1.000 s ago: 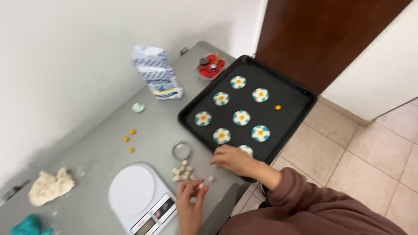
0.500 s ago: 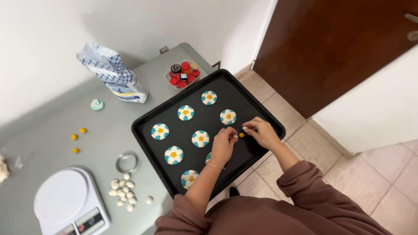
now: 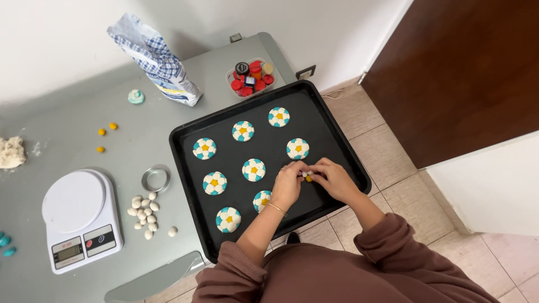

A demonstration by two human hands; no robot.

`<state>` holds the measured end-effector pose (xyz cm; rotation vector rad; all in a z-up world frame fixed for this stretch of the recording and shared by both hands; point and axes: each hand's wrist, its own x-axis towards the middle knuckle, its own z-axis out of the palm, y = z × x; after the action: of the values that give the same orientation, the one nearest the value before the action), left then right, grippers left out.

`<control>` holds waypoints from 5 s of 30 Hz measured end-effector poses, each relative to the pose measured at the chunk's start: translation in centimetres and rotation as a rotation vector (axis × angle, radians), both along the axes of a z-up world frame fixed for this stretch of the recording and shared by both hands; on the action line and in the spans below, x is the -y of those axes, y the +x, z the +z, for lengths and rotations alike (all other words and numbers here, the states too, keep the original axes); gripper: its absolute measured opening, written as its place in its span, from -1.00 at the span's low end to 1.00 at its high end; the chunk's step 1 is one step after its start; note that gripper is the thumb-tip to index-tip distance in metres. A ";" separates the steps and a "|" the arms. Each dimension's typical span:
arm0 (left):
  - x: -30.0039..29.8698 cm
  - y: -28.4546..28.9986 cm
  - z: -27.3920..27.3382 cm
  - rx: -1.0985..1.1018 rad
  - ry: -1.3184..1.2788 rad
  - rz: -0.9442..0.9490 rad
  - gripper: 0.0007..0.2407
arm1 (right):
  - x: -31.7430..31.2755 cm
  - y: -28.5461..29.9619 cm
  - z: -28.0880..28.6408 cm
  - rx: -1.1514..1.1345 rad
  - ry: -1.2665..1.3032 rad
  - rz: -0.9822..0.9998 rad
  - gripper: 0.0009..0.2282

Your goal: Measure and roll small portions of dough and assemble them into flower-patterned cookies on a baking tray.

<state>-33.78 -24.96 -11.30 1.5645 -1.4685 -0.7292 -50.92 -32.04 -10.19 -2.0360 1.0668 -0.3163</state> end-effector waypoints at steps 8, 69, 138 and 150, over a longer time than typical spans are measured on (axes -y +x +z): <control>-1.0 0.2 0.5 -0.138 0.109 -0.053 -0.72 | -0.8 -0.9 1.5 0.001 0.067 0.037 -0.68; -21.9 19.2 8.7 0.111 0.213 0.295 -0.86 | -11.2 6.5 6.1 0.088 -0.257 -0.197 -0.80; -14.5 11.0 4.9 -1.145 0.194 0.019 -0.71 | -9.0 10.4 7.8 0.467 -0.290 0.485 -0.74; -27.1 19.9 7.6 -1.062 0.184 0.180 -0.79 | -17.3 22.4 8.7 0.590 -0.220 0.792 -0.72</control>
<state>-13.88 2.16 -3.72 1.0867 -0.4780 -1.3282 -28.50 -14.76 -1.48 -2.1711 -0.1562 -0.5727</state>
